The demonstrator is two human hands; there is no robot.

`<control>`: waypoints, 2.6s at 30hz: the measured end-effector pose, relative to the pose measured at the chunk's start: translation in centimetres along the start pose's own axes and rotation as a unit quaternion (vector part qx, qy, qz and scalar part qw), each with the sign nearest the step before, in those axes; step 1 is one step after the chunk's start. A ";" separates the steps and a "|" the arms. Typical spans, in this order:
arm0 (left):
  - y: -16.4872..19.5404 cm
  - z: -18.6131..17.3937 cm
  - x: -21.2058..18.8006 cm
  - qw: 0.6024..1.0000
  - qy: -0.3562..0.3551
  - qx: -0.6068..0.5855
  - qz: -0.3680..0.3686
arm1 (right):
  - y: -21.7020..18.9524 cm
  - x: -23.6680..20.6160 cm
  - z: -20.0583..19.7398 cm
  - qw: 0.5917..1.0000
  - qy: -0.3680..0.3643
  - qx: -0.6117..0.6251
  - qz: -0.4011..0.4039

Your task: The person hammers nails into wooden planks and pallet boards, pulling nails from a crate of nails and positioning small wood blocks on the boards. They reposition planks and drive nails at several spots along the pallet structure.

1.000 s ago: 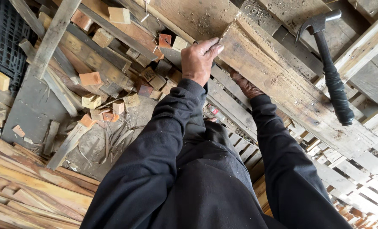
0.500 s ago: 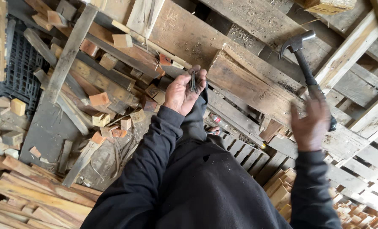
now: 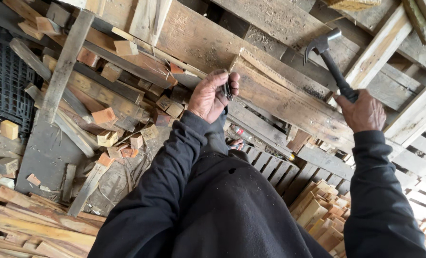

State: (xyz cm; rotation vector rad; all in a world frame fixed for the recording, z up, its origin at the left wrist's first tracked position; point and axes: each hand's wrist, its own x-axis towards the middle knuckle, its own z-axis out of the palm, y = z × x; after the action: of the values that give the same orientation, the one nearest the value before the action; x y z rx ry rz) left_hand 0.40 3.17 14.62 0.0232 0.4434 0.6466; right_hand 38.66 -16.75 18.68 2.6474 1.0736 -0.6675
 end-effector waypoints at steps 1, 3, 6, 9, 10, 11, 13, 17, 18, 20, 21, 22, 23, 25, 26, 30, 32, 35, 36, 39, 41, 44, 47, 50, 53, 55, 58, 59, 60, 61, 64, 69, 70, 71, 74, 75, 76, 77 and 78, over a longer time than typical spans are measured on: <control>-0.1 0.1 -0.4 1.000 0.007 0.009 0.003 | -0.1 -0.7 -0.5 1.000 0.023 -0.014 -0.016; -0.3 0.2 -1.2 0.999 0.006 0.048 0.021 | -0.8 -2.9 -1.3 0.999 0.026 0.043 0.003; -0.9 0.0 -2.8 0.996 -0.001 0.083 0.040 | -2.5 -8.5 -2.1 0.962 -0.043 0.262 0.065; -1.8 -0.5 -4.6 0.997 0.006 0.064 0.040 | -5.3 -16.7 0.1 0.896 -0.044 0.440 -0.030; -2.4 -0.6 -5.0 0.997 0.005 0.064 0.043 | -6.1 -19.2 1.3 0.839 -0.087 0.536 -0.048; -2.8 -0.8 -5.3 0.997 0.002 0.067 0.046 | -7.0 -21.3 2.6 0.767 -0.127 0.625 -0.067; -4.2 -1.0 -5.2 0.980 0.054 0.162 0.107 | -8.4 -24.6 5.0 0.803 -0.091 0.586 -0.058; -7.1 -1.6 -2.7 0.861 0.104 0.399 0.299 | -9.2 -27.4 7.9 0.813 -0.133 0.567 0.004; -7.7 -1.9 -2.0 0.818 0.117 0.446 0.343 | -9.2 -27.5 8.2 0.819 -0.132 0.558 0.013; -8.7 -2.4 -0.7 0.721 0.144 0.531 0.421 | -8.9 -27.2 8.5 0.836 -0.123 0.534 0.020; -9.1 -2.7 -0.4 0.706 0.159 0.552 0.414 | -8.8 -26.8 8.6 0.848 -0.117 0.517 0.022; -9.4 -2.9 -0.1 0.690 0.171 0.570 0.412 | -8.6 -26.4 8.7 0.859 -0.107 0.500 0.019; -9.6 -3.1 0.2 0.673 0.183 0.587 0.412 | -8.5 -25.8 8.8 0.865 -0.105 0.491 0.015; -9.9 -3.2 0.5 0.632 0.159 0.615 0.445 | -8.4 -24.6 8.8 0.874 -0.111 0.473 0.013; -9.9 -3.1 0.7 0.610 0.145 0.628 0.460 | -8.4 -24.0 8.8 0.884 -0.111 0.454 0.003; -9.5 -2.8 1.3 0.615 0.148 0.635 0.443 | -8.5 -22.8 7.4 0.904 -0.128 0.408 0.013; -9.1 -3.0 1.5 0.609 0.137 0.648 0.435 | -8.8 -23.0 6.3 0.897 -0.120 0.425 -0.006; -8.8 -3.8 1.6 0.648 0.097 0.622 0.430 | -9.6 -23.5 5.0 0.864 -0.073 0.489 -0.099; -8.7 -4.1 1.6 0.636 0.098 0.631 0.433 | -10.0 -23.5 4.6 0.844 -0.067 0.518 -0.126; -8.7 -4.9 2.0 0.612 0.099 0.654 0.434 | -11.2 -22.4 4.3 0.814 -0.066 0.555 -0.160; -8.9 -5.0 2.3 0.611 0.104 0.662 0.422 | -11.7 -21.3 4.2 0.860 -0.083 0.482 -0.147; -8.9 -4.8 2.0 0.653 0.108 0.640 0.390 | -11.5 -21.0 3.7 0.928 -0.107 0.345 -0.090; -8.4 -4.3 0.7 0.577 0.119 0.706 0.392 | -10.5 -22.4 2.7 0.853 -0.096 0.506 -0.083; -7.3 -3.8 0.1 0.760 0.079 0.534 0.362 | -9.3 -23.7 2.1 0.685 -0.051 0.698 -0.203; -6.4 -3.0 2.0 0.726 0.284 0.485 0.396 | -8.7 -23.0 3.0 0.601 0.003 0.724 -0.339; -6.3 -2.4 4.5 0.727 0.368 0.491 0.308 | -8.9 -21.5 4.3 0.585 -0.025 0.733 -0.346; -6.4 -2.0 6.6 0.698 0.454 0.493 0.253 | -9.8 -20.2 5.5 0.942 -0.093 0.301 -0.114; -6.2 -1.6 6.9 0.688 0.476 0.489 0.247 | -10.2 -20.1 5.3 0.917 -0.096 0.372 -0.109; -6.4 -1.5 6.7 0.662 0.483 0.512 0.258 | -9.9 -20.5 4.2 0.885 -0.107 0.442 -0.099; -6.1 -1.6 6.8 0.633 0.485 0.535 0.281 | -10.5 -20.3 3.1 0.846 -0.110 0.512 -0.099; -5.5 -1.0 5.8 0.638 0.490 0.530 0.268 | -10.5 -21.2 -2.8 0.764 0.072 0.562 -0.308; -3.7 0.7 4.9 0.682 0.516 0.476 0.208 | -12.0 -19.2 -5.2 0.596 0.253 0.549 -0.528; -3.7 0.7 4.7 0.683 0.517 0.472 0.207 | -13.0 -18.2 -3.7 0.598 0.222 0.540 -0.550; -3.6 0.6 4.9 0.686 0.515 0.468 0.212 | -13.5 -20.5 -1.1 0.828 0.321 0.253 -0.385; -3.7 -0.5 5.2 0.714 0.517 0.415 0.228 | -13.6 -21.9 1.4 0.886 -0.150 0.438 -0.035; -3.9 -0.9 5.6 0.778 0.495 0.269 0.279 | -13.7 -21.8 1.1 0.859 -0.127 0.493 -0.058; -4.0 -1.1 6.1 0.827 0.448 0.079 0.330 | -13.5 -21.2 0.0 0.825 -0.106 0.549 -0.079; -4.1 -1.6 6.3 0.838 0.408 -0.081 0.353 | -12.1 -21.2 -1.9 0.832 0.048 0.518 -0.192; -4.2 -1.9 6.6 0.841 0.382 -0.124 0.363 | -11.0 -19.8 -4.5 0.809 0.196 0.461 -0.308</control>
State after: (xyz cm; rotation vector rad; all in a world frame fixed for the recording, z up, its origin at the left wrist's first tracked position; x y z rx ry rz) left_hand 6.79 3.46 9.65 -0.3439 1.1482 1.4746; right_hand 19.97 -19.33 31.90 3.3002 2.2738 -0.9665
